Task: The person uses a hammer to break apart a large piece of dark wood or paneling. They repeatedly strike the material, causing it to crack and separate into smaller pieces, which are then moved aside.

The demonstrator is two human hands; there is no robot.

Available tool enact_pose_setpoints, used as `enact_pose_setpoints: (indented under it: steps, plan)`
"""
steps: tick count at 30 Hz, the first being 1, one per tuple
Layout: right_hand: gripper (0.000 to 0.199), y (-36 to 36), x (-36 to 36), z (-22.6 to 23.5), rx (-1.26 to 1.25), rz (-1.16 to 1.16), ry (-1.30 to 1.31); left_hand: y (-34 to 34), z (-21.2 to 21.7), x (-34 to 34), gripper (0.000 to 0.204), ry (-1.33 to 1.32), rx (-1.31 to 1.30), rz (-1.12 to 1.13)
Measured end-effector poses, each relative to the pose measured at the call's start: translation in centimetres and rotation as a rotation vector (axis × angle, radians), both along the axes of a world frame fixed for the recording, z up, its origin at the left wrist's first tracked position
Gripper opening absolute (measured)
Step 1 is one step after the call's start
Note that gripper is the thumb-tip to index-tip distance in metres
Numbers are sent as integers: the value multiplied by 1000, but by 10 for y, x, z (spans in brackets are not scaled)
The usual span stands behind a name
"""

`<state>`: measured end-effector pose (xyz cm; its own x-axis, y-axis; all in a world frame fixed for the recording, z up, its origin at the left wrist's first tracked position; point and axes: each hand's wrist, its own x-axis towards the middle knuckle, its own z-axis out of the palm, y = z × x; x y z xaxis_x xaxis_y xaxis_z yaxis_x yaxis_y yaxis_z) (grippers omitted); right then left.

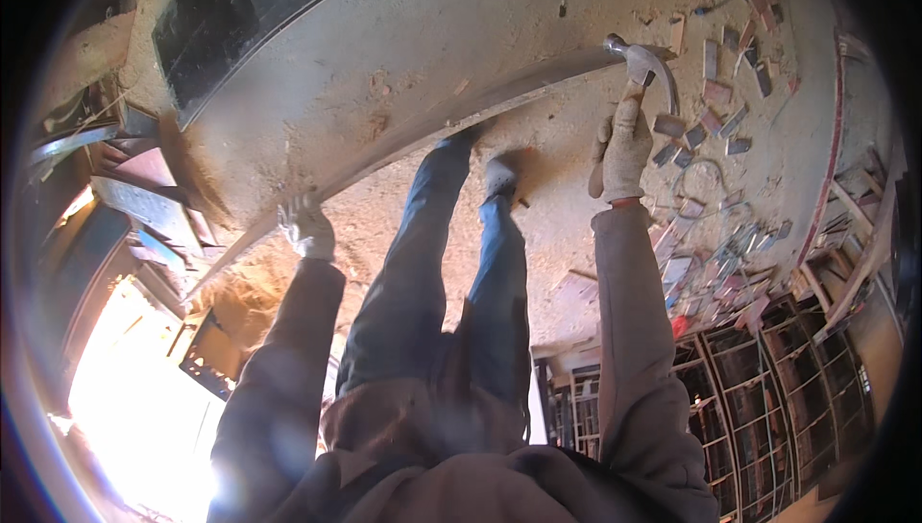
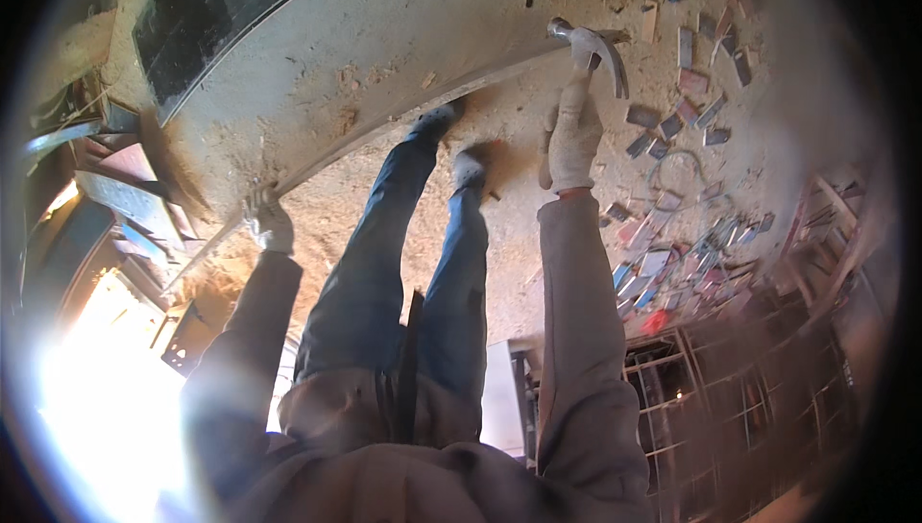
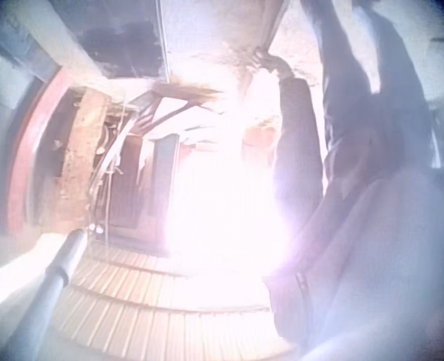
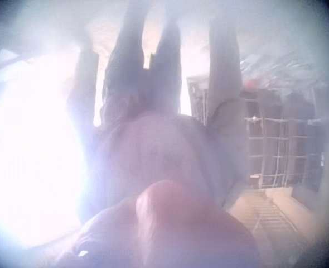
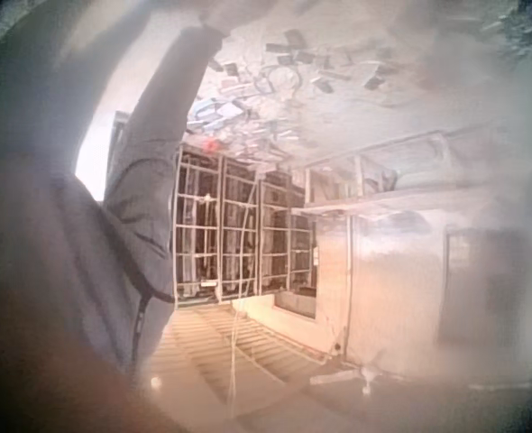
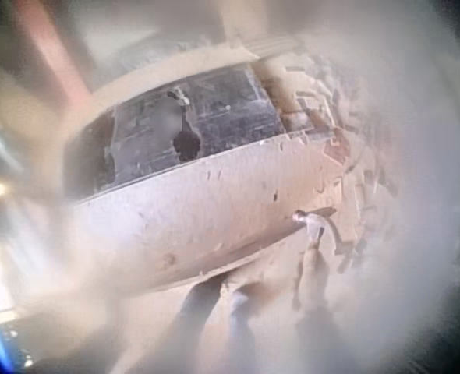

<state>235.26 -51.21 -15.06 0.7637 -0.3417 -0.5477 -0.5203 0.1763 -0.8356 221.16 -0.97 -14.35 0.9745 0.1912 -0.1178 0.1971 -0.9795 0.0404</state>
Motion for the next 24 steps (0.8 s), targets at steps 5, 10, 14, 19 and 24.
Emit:
enact_pose_setpoints:
  steps: [5, 10, 14, 19, 24]
  plan:
    - [59, 92, -11, -16, 378, -198, -1, -8, -1, 13, 47, -89, -19, -12]
    - [53, 223, -85, -18, -141, 764, -2, -3, 1, 32, 61, -46, -44, -54]
    - [61, 108, -31, -13, -432, 817, -63, 3, 3, 20, 59, 4, 20, -17]
    - [62, 0, 23, -13, 0, 150, 110, -7, -4, 13, 51, -54, 3, 26]
    - [69, 139, -58, -45, -589, 506, -138, -12, -9, 31, 55, -25, 23, 15]
